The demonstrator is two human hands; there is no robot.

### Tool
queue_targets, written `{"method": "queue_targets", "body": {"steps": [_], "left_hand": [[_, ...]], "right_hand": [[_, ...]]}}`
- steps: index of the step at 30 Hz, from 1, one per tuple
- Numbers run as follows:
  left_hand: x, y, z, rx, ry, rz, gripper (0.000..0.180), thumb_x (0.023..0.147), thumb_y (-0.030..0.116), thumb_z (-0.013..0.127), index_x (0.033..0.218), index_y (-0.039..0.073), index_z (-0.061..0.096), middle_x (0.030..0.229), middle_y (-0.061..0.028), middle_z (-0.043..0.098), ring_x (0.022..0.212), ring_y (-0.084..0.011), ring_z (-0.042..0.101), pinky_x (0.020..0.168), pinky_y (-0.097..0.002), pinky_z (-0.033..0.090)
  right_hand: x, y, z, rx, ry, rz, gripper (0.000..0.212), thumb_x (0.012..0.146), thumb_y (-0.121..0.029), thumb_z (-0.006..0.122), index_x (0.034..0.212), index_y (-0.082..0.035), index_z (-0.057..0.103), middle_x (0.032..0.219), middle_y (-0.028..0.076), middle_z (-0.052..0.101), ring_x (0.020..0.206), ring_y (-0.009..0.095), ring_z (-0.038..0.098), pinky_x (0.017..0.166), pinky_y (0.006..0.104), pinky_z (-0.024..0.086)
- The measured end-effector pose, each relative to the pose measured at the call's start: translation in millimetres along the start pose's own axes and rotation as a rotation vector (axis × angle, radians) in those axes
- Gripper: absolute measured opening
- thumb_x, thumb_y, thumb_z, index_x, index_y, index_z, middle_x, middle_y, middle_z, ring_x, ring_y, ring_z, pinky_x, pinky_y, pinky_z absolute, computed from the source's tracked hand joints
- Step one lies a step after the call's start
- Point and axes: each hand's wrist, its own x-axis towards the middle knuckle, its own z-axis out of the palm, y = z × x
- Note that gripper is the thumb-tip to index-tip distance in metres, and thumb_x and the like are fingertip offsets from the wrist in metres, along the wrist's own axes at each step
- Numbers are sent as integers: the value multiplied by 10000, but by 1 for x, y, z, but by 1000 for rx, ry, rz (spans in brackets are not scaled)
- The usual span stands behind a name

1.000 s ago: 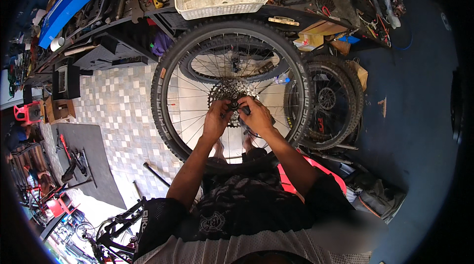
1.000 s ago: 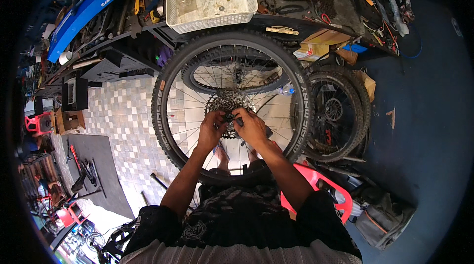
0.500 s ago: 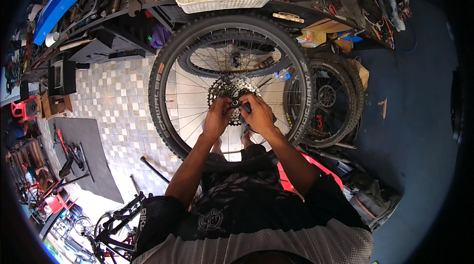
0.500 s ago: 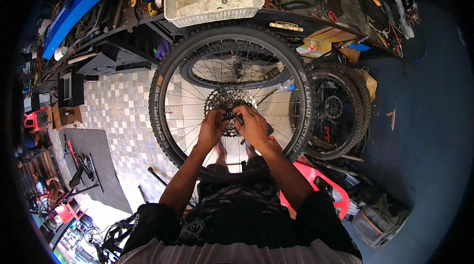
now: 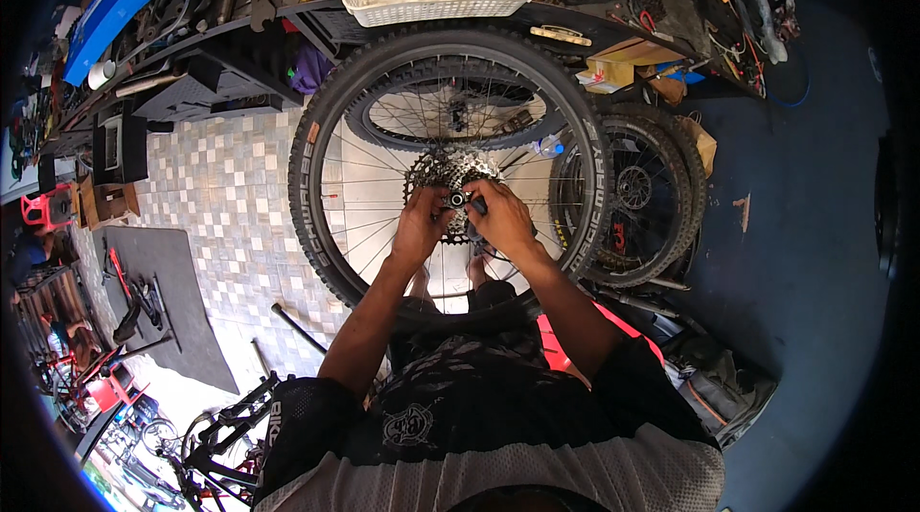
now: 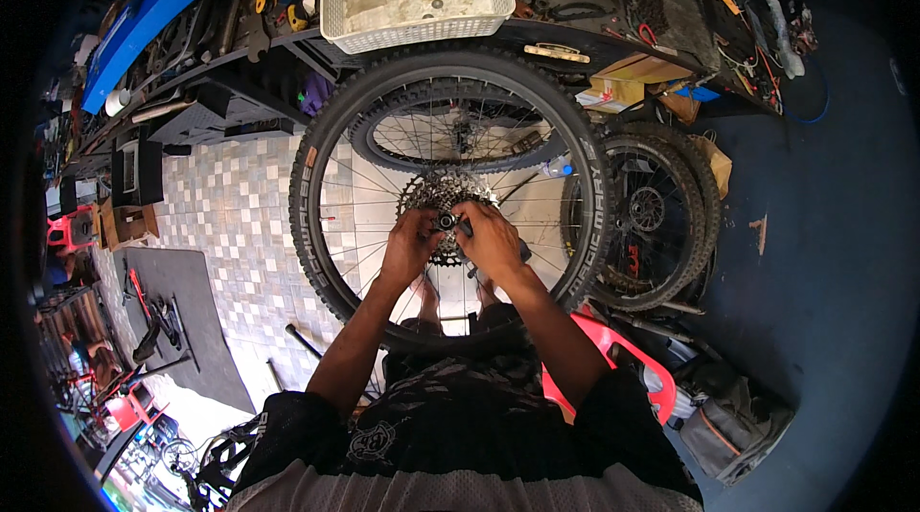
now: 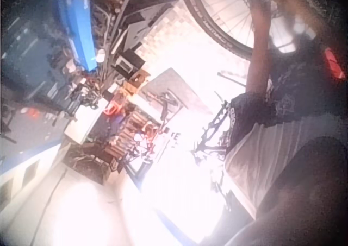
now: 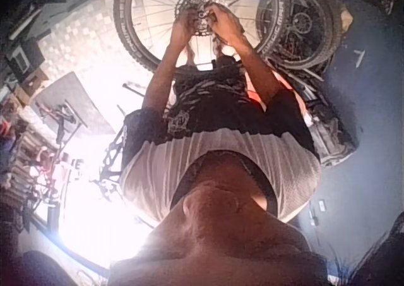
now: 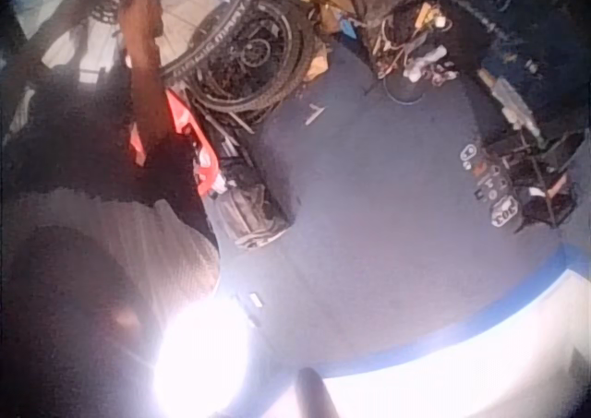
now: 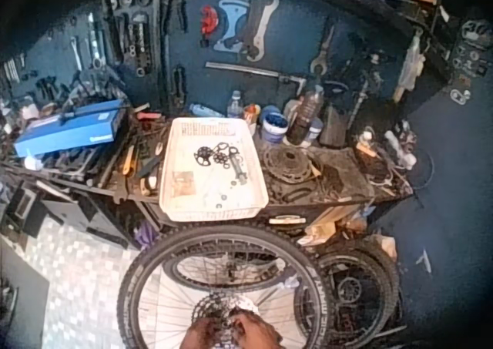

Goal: The person assembles a bicycle wheel by installing cassette cogs onto the hub, using a chain whip to hold the cassette while tightening the lockring. They handle multiple cogs and tools, then place the assembled wheel on a stand.

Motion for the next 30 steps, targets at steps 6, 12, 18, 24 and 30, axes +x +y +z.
{"method": "queue_targets", "body": {"steps": [6,12,18,24,30], "left_hand": [[4,6,-6,-2,-25,-20,406,782,48,846,1147,53,667,977,-115,646,843,-283,657,762,-410,559],[5,6,-14,227,-84,47,407,839,225,819,1209,119,685,1155,-138,659,1006,-355,701,815,-472,590],[3,24,-11,417,-80,26,396,868,302,784,1195,100,689,1205,-147,666,1079,-378,678,862,-475,584],[3,43,-30,220,-78,-101,466,921,221,734,1348,72,624,1354,-161,620,1173,-373,649,907,-452,569],[-18,105,-34,-1418,-280,-410,912,953,801,402,1582,143,351,1559,-74,468,1451,-259,420,1174,-500,345]], "right_hand": [[3,-5,-6,-53,-36,55,270,880,-195,755,1133,-155,672,1037,75,712,1019,316,687,856,443,544],[4,-9,-7,-163,-61,75,240,886,-224,731,1117,-190,680,1068,86,697,1034,344,683,862,478,554],[0,-11,-10,-189,-40,54,301,869,-210,745,1158,-187,666,1077,122,689,1055,370,680,870,498,551],[-9,-36,-32,207,150,47,416,875,-268,779,1247,-130,656,1109,128,696,1035,354,687,915,466,544],[-19,-83,-65,-79,451,-438,528,888,-326,796,1334,-96,632,1113,150,674,946,353,672,926,419,543]]}}
